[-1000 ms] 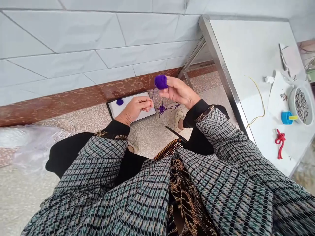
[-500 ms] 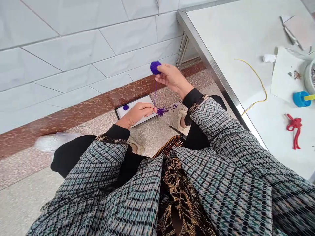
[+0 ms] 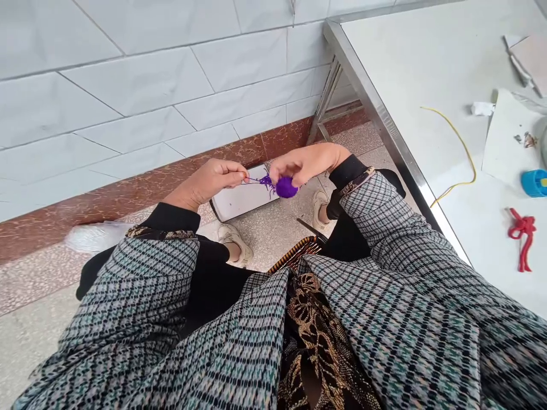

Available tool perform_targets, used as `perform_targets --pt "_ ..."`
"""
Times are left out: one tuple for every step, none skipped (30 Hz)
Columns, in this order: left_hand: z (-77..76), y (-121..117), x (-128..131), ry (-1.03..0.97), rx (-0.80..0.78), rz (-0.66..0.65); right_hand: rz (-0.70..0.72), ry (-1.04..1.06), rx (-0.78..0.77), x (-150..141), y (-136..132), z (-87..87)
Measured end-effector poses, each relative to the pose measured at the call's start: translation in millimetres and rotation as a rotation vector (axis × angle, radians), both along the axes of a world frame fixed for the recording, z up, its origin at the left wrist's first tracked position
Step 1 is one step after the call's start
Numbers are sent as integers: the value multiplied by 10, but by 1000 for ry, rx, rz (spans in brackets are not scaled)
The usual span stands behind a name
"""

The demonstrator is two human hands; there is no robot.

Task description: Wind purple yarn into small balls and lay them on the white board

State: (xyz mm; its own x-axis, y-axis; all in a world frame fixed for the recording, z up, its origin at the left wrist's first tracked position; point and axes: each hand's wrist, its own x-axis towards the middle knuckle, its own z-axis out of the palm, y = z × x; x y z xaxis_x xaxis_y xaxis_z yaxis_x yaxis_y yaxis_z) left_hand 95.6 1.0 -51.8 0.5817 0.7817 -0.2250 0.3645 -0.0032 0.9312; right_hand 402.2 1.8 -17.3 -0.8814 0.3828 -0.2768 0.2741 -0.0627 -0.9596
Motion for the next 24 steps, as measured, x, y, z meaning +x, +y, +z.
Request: perform_targets --pt "-12 -3 33 -37 -39 6 -45 124 -38 34 -6 -44" --pt "-17 -14 73 -83 -83 12 -110 229 -63 65 -8 -87" --pt "-17 -30 116 -133 -128 17 -177 314 -81 91 -5 -124" --pt "-14 -46 156 -183 -164 24 -229 374 -98 111 0 -151" --pt "-10 -58 188 -228 -193 33 -259 411 -116 125 5 -166" --pt "-7 -65 209 -268 -215 47 -260 423 -136 134 11 -171" --pt "-7 -64 215 -310 -231 72 -237 413 -156 139 14 -167" --pt "-10 -57 208 -354 -241 108 -193 385 -170 141 15 -160" --pt "-17 -45 190 -398 -244 148 -137 342 -177 141 12 -152" --pt "-29 -31 166 -437 -244 183 -78 294 -175 140 4 -147" --pt "-44 -19 142 -456 -243 202 -24 252 -166 141 -8 -146" --pt "-63 -11 125 -451 -239 199 10 225 -156 141 -24 -150" --pt "-87 -11 120 -428 -234 178 11 220 -148 140 -42 -156" --pt "-113 -17 132 -402 -227 150 -28 233 -146 136 -60 -161" --pt "-142 -31 160 -382 -217 125 -112 264 -149 127 -74 -163" --pt "-171 -50 204 -368 -205 104 -240 305 -152 109 -83 -159" --pt "-198 -70 259 -358 -192 87 -400 353 -157 80 -83 -148" --pt "-220 -90 321 -344 -176 69 -571 394 -164 40 -73 -133" --pt "-234 -107 385 -311 -151 45 -736 420 -172 -12 -56 -115" --pt "-238 -120 444 -255 -114 8 -878 421 -178 -72 -31 -100" --pt "-229 -130 496 -184 -63 -39 -987 397 -180 -137 -4 -90" --pt "-208 -136 537 -109 -3 -91 -1060 347 -171 -202 23 -88" --pt "-176 -140 566 -41 62 -142 -1102 274 -144 -259 45 -93" --pt "-136 -143 583 14 120 -189 -1121 188 -94 -304 61 -105"
